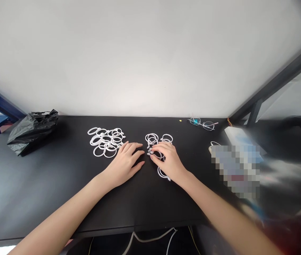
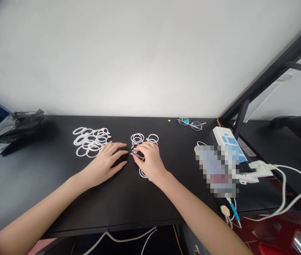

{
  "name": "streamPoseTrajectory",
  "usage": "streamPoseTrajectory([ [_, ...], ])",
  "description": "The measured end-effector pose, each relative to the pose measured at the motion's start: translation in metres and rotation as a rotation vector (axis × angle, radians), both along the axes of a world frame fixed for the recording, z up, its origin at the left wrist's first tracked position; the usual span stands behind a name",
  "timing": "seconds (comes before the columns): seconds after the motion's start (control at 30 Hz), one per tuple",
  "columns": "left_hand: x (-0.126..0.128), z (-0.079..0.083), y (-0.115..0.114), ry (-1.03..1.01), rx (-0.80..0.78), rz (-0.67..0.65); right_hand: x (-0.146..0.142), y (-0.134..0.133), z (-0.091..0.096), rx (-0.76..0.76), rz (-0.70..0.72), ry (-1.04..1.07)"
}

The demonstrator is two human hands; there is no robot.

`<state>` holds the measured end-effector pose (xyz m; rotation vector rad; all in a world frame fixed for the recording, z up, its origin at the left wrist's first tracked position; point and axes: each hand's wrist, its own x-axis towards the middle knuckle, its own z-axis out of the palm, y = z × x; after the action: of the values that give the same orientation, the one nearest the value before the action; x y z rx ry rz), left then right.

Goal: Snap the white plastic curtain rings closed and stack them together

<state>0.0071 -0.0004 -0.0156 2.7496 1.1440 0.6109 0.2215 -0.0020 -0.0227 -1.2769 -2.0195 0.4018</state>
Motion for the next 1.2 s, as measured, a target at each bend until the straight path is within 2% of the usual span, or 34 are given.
streamPoseTrajectory([
  [0.33,-0.001,0.002,-0.001,-0.037,-0.049,-0.035,0.000,-0.001,0.003,0.018,0.002,0.041],
  [0.57,0.001,0.004,-0.002,-0.108,-0.068,-0.056,-0.003,-0.005,0.015,0.172,-0.023,0.230],
  [0.67,0.000,0.003,-0.002,-0.124,-0.082,-0.062,-0.003,-0.006,0.018,0.172,-0.042,0.298],
  [0.87,0.001,0.005,-0.004,-0.161,-0.121,-0.088,-0.004,-0.008,0.020,0.012,-0.050,0.556],
  [1.0,0.002,0.008,-0.008,-0.263,-0.218,-0.074,-0.007,-0.010,0.022,-0.129,0.075,0.761],
  [1.2,0.009,0.010,-0.013,-0.387,-0.333,-0.049,-0.014,-0.014,0.024,-0.383,0.242,0.874],
])
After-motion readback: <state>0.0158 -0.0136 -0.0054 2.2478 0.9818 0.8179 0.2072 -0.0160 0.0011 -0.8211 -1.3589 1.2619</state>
